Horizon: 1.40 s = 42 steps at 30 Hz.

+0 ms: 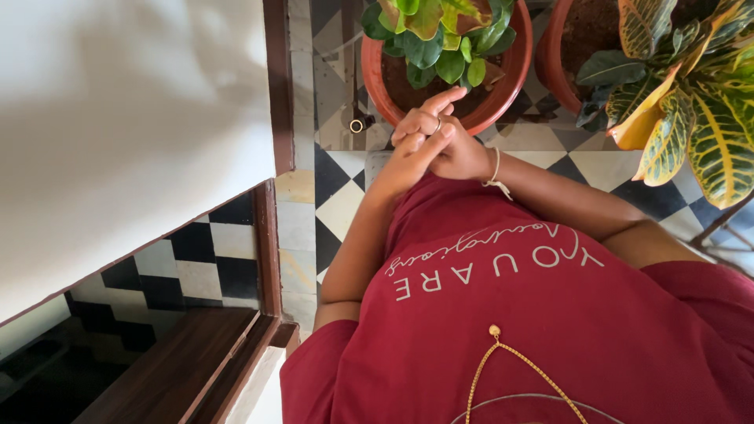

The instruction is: The person sprays water onto the leaves of two potted plants using a small spray bottle. They alternate between a green-leafed plant and a yellow-green variegated plant, holding the leaves with one hand while spraying with the other.

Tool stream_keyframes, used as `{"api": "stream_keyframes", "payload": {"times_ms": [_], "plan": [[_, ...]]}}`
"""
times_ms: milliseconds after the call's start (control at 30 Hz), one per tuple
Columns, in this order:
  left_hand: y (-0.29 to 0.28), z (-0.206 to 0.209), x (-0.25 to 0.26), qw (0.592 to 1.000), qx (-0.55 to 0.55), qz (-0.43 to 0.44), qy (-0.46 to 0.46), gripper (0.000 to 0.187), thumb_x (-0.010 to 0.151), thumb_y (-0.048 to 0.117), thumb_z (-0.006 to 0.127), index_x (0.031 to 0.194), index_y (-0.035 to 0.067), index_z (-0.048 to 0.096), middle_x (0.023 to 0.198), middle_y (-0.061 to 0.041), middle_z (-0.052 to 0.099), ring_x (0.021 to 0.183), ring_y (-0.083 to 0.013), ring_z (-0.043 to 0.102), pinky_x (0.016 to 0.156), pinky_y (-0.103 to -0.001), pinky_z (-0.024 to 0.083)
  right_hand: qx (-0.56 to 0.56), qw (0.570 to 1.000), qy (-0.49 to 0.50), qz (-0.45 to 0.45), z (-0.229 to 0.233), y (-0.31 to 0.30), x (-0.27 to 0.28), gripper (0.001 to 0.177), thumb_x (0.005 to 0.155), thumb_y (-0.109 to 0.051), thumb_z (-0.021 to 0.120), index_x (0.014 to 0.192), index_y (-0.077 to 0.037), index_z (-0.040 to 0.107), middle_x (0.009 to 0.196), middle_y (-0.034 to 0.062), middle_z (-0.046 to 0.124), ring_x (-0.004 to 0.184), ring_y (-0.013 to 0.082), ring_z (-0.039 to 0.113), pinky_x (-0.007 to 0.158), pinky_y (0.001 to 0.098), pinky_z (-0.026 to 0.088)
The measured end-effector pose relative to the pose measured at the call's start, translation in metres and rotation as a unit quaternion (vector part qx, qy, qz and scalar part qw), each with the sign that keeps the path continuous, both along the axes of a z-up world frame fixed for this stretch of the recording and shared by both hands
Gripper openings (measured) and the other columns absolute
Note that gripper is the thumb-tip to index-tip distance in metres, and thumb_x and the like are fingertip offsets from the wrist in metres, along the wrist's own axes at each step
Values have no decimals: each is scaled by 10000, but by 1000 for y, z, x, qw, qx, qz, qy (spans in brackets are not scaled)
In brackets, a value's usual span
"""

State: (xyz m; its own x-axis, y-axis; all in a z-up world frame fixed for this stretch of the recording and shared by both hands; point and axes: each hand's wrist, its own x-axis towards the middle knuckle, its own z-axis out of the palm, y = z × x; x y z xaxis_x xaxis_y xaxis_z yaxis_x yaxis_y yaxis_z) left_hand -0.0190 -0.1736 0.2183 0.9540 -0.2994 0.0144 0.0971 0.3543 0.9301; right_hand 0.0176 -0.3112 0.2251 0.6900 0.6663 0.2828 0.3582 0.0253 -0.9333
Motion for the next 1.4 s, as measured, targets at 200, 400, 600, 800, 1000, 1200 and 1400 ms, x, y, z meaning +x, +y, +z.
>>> {"api": "stream_keyframes", "payload": {"times_ms": [200, 400, 600, 800, 1000, 1200, 1400], "plan": [[16, 3, 2, 999, 5, -51, 12, 366, 1139, 306, 531, 1339, 20, 640, 1589, -159, 519, 1483, -345, 488, 1234, -464, 423, -18, 996, -25, 81, 26, 1, 7, 627, 797, 123, 639, 1384, -47, 497, 1343, 147, 577, 1242, 318, 620, 1016, 406, 515], [19, 16, -3, 998, 54, -20, 0, 435, 1132, 329, 469, 1411, 30, 617, 1573, -157, 514, 1418, -311, 526, 1211, -444, 438, -71, 990, -114, 34, 34, 8, 4, 633, 823, 89, 686, 1407, -86, 515, 1301, 157, 614, 1196, 365, 635, 981, 445, 505], [9, -2, -4, 999, 17, 37, 8, 401, 1150, 266, 502, 1423, 3, 635, 1464, -177, 609, 1286, -290, 584, 1212, -441, 469, -199, 971, -129, -21, 18, 10, -5, 533, 886, -28, 689, 1396, -117, 564, 1107, 155, 653, 936, 372, 694, 736, 480, 527], [-13, -10, -6, 995, -54, 84, 29, 416, 1159, 175, 479, 1508, -47, 447, 1572, -169, 483, 1488, -303, 490, 1234, -433, 438, -232, 966, -108, -51, 4, 8, -6, 429, 880, -98, 705, 1275, -66, 541, 1062, 170, 645, 866, 388, 689, 658, 487, 540], [-30, -31, -3, 990, -40, 134, -10, 375, 1152, 173, 436, 1438, -69, 437, 1576, -197, 409, 1418, -342, 532, 1136, -474, 545, -244, 958, -133, -76, -8, 2, -6, 330, 928, -88, 662, 1240, -83, 555, 1079, 153, 674, 829, 381, 708, 641, 484, 557], [-44, -48, 4, 977, -51, 203, -49, 275, 1158, 187, 395, 1171, -80, 457, 1526, -243, 433, 1347, -406, 564, 1030, -518, 621, -304, 946, -74, -88, -11, -1, -1, 333, 956, -148, 643, 1283, -139, 581, 1039, 143, 686, 811, 376, 722, 634, 494, 555], [-45, -49, 3, 966, -34, 236, -99, 350, 1158, 267, 340, 1142, -71, 429, 1526, -237, 401, 1335, -435, 589, 1001, -519, 643, -261, 950, -121, -117, 3, 2, -1, 323, 976, -137, 627, 1293, -176, 579, 1108, 129, 669, 803, 377, 723, 596, 457, 562]]}}
